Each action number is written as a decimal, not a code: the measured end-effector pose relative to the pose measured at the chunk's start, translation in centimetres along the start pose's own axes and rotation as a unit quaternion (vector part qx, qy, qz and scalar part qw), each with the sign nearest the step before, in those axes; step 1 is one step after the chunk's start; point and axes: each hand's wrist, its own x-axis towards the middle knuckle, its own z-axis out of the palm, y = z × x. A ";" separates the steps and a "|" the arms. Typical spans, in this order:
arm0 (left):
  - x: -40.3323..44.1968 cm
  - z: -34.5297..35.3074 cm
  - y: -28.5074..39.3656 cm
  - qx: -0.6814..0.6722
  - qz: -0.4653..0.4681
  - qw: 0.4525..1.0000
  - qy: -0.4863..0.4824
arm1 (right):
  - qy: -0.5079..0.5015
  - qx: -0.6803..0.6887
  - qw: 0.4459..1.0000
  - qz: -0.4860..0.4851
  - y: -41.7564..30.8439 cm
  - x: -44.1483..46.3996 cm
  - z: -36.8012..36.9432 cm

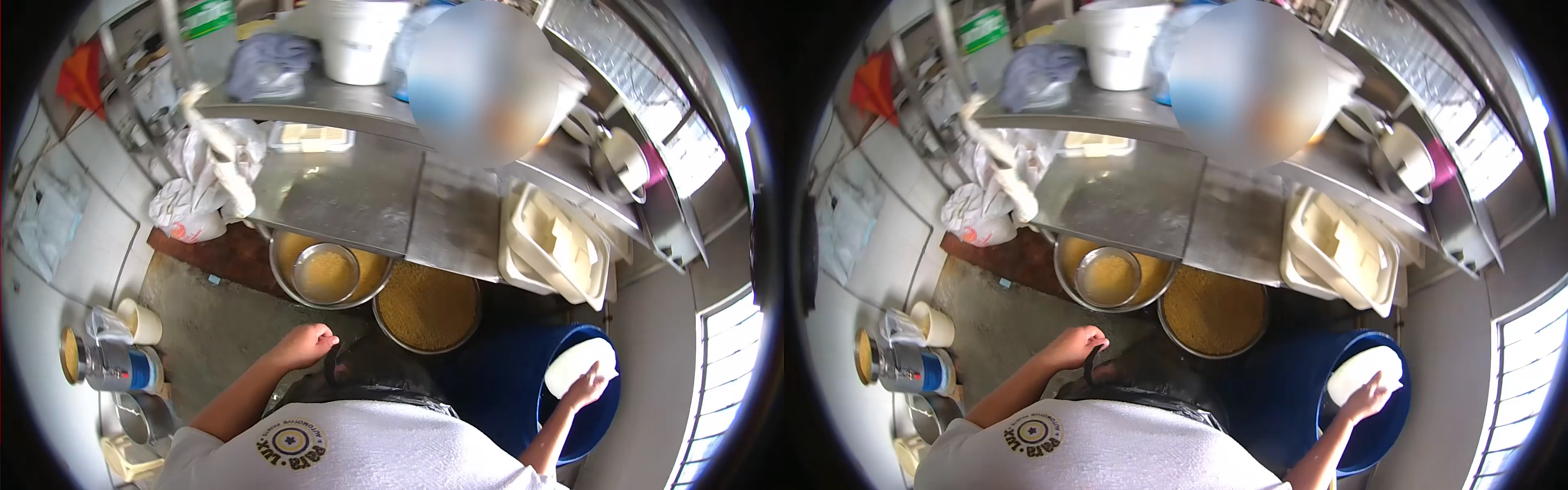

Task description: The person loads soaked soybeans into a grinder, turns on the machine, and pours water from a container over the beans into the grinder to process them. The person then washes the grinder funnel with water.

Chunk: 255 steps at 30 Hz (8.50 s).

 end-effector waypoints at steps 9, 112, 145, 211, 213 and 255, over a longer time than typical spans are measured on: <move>-10.2 -7.3 -12.9 -0.028 -0.030 0.998 0.050 | -0.173 0.247 0.949 -0.086 -26.0 -14.6 -3.7; -71.5 -58.8 -93.7 -0.154 -0.550 0.751 0.332 | -0.740 0.312 -0.007 -0.596 -103.3 -140.7 -18.2; -45.1 -67.9 -85.7 0.105 -0.127 0.968 0.189 | -0.785 0.147 0.390 -0.459 -88.5 -130.3 -11.1; -55.9 -61.5 -85.4 0.070 -0.188 0.979 0.028 | -0.616 0.192 0.086 -0.759 -93.9 -148.9 -29.2; -56.1 -61.8 -85.9 0.067 -0.194 0.978 0.033 | -0.610 0.246 0.093 -0.748 -93.5 -151.7 -28.4; -73.8 -56.9 -92.7 0.009 -0.450 0.850 0.274 | -0.674 0.012 0.052 -0.737 -97.9 -145.6 -33.0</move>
